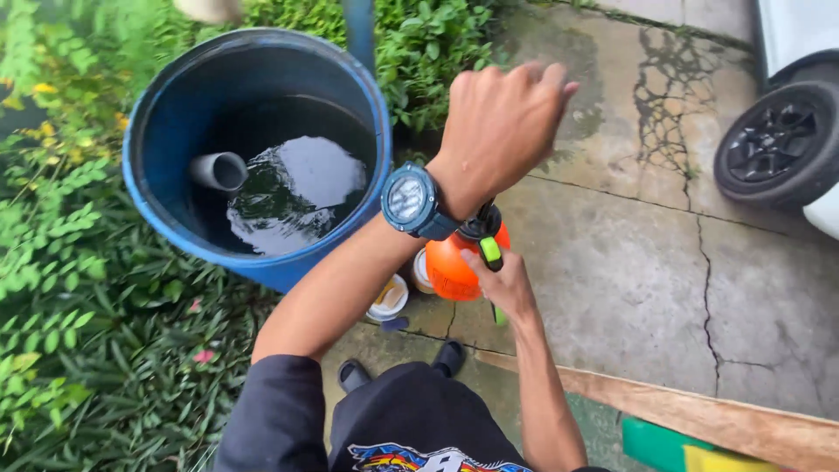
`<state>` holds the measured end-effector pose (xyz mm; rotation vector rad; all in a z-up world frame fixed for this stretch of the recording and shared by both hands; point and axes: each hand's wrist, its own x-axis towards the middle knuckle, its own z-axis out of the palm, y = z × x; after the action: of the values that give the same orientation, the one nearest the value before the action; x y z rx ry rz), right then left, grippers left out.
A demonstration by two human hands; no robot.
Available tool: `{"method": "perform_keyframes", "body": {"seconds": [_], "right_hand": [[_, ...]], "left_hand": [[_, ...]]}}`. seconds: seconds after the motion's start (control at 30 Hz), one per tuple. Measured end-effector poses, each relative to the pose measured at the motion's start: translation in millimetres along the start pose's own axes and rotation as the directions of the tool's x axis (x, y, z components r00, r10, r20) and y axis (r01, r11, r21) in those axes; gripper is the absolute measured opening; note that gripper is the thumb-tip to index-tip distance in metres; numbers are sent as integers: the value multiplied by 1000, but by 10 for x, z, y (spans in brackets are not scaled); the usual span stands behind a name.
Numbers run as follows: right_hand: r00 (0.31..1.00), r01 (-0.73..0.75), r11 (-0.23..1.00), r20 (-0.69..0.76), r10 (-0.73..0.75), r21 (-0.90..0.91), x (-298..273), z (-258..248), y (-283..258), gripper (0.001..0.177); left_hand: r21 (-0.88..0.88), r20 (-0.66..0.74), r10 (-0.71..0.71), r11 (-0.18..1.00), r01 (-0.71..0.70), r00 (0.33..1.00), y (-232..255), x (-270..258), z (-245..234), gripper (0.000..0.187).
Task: Refilling a hand-pump sprayer with water from a barrel and then pumping it to build pressure.
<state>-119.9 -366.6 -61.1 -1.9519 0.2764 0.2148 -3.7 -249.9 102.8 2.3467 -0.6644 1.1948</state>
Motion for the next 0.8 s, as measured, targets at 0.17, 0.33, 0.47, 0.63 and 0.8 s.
{"method": "perform_keyframes", "body": {"seconds": [0.17, 0.33, 0.47, 0.63, 0.8], "right_hand": [[998, 64, 980, 11, -67, 191, 349, -412, 634, 46], [1000, -8, 976, 29, 2, 220, 480, -560, 689, 45], [999, -15, 968, 50, 3, 250, 757, -452, 1024, 50], [999, -40, 968, 10, 39, 247, 1013, -318, 1129, 47], [998, -41, 966, -31, 51, 255, 1313, -209, 1203, 49]], "left_hand": [[111, 5, 156, 981, -156, 988, 198, -1188, 1818, 11], [-48, 375, -7, 999, 26, 927, 331, -1449, 1744, 32], [-76, 464, -70, 990, 119, 883, 240, -1522, 1834, 45], [-72, 515, -96, 985, 155, 852, 41, -1658, 2214, 40], [-85, 577, -81, 984, 158, 812, -156, -1628, 2540, 39]]}}
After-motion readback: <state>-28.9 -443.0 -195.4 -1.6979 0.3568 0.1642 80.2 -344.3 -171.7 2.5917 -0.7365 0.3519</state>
